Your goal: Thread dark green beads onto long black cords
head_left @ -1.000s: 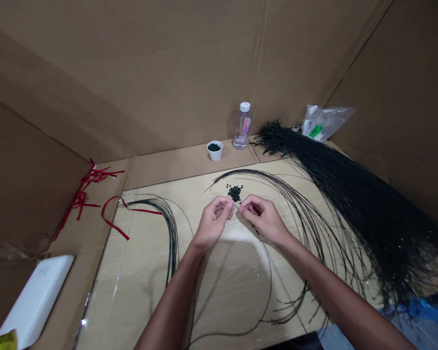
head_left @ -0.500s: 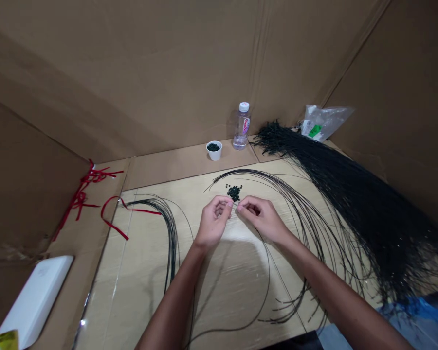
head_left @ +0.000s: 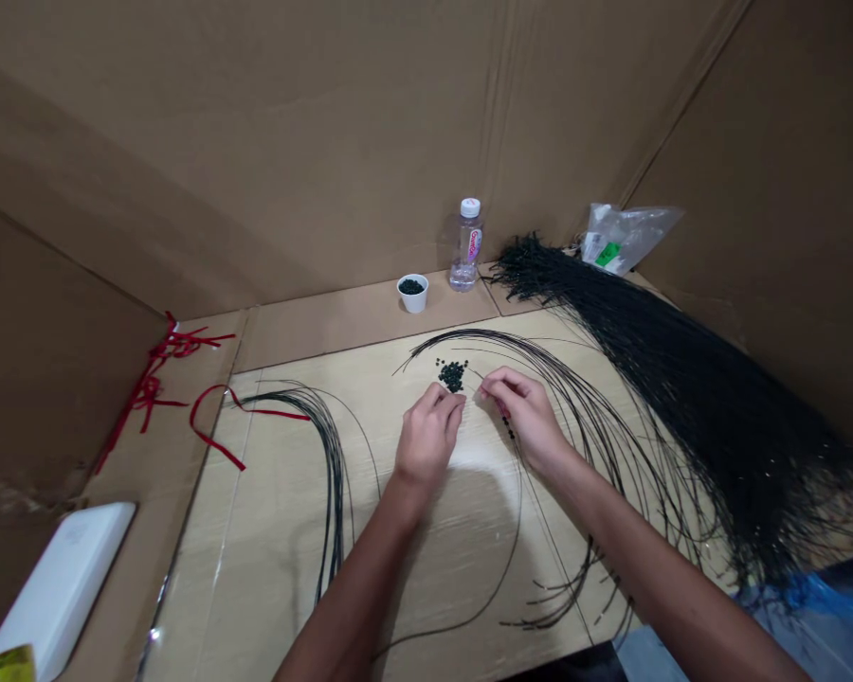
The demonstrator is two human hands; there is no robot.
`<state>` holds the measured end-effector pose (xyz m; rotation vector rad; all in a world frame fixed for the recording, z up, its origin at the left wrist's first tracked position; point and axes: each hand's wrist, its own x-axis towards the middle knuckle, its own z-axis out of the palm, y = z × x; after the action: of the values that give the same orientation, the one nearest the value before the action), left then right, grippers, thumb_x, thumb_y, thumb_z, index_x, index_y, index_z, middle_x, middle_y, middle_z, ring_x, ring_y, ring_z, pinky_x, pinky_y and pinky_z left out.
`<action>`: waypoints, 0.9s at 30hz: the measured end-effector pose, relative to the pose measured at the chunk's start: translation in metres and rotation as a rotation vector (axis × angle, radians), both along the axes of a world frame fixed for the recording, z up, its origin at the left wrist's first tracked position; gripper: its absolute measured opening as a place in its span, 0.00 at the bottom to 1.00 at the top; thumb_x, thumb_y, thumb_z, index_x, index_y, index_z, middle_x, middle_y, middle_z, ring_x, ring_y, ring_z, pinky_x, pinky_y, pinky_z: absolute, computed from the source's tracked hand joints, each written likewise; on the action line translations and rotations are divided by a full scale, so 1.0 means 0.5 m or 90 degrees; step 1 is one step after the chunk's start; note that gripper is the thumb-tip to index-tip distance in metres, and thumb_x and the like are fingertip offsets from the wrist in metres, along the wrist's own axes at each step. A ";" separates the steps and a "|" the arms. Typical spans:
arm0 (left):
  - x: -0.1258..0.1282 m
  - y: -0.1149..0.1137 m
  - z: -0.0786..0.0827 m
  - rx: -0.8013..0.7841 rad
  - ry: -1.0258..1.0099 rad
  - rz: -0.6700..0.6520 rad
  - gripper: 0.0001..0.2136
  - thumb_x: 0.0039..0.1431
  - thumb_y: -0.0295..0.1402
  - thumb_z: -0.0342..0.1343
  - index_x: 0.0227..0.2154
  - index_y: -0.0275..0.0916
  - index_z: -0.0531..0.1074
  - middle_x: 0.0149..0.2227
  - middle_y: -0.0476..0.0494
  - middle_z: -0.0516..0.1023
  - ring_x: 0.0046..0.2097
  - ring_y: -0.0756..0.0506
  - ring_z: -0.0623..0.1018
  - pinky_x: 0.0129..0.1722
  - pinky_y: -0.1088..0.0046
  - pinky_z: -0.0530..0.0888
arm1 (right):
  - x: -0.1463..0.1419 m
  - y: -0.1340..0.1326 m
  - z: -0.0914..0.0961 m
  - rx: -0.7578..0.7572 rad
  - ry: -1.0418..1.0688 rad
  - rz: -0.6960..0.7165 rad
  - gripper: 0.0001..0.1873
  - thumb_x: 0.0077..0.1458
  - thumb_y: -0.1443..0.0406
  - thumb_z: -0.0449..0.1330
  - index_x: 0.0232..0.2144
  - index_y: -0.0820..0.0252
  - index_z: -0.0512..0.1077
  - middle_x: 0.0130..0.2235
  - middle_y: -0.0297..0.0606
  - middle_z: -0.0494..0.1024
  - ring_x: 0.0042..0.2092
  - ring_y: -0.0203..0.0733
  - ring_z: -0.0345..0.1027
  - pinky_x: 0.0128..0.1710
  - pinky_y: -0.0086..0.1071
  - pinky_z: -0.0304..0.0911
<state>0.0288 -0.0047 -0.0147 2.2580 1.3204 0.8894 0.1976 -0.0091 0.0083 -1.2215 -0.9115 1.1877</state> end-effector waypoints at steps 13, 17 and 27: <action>-0.031 0.011 0.012 -0.339 -0.522 0.078 0.11 0.59 0.38 0.70 0.38 0.39 0.78 0.36 0.44 0.82 0.37 0.47 0.80 0.39 0.72 0.77 | -0.007 -0.008 0.002 0.043 -0.040 0.095 0.07 0.54 0.63 0.64 0.25 0.56 0.75 0.28 0.34 0.74 0.32 0.40 0.63 0.33 0.34 0.56; -0.048 0.018 0.016 -0.393 -0.600 0.055 0.14 0.55 0.39 0.73 0.40 0.38 0.81 0.36 0.44 0.83 0.36 0.48 0.80 0.39 0.72 0.77 | -0.016 -0.017 -0.001 0.062 -0.079 0.156 0.07 0.56 0.63 0.63 0.26 0.56 0.75 0.28 0.34 0.72 0.32 0.41 0.61 0.32 0.34 0.54; -0.045 0.017 0.027 -0.410 -0.594 0.044 0.15 0.56 0.40 0.73 0.42 0.37 0.85 0.39 0.39 0.86 0.36 0.47 0.81 0.40 0.70 0.78 | -0.014 -0.017 -0.012 0.066 -0.131 0.167 0.08 0.58 0.61 0.63 0.28 0.57 0.74 0.28 0.32 0.71 0.31 0.39 0.59 0.32 0.34 0.52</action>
<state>0.0061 0.0036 -0.0013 1.0758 1.0088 1.1221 0.1908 -0.0176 0.0025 -1.1798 -1.3031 1.2162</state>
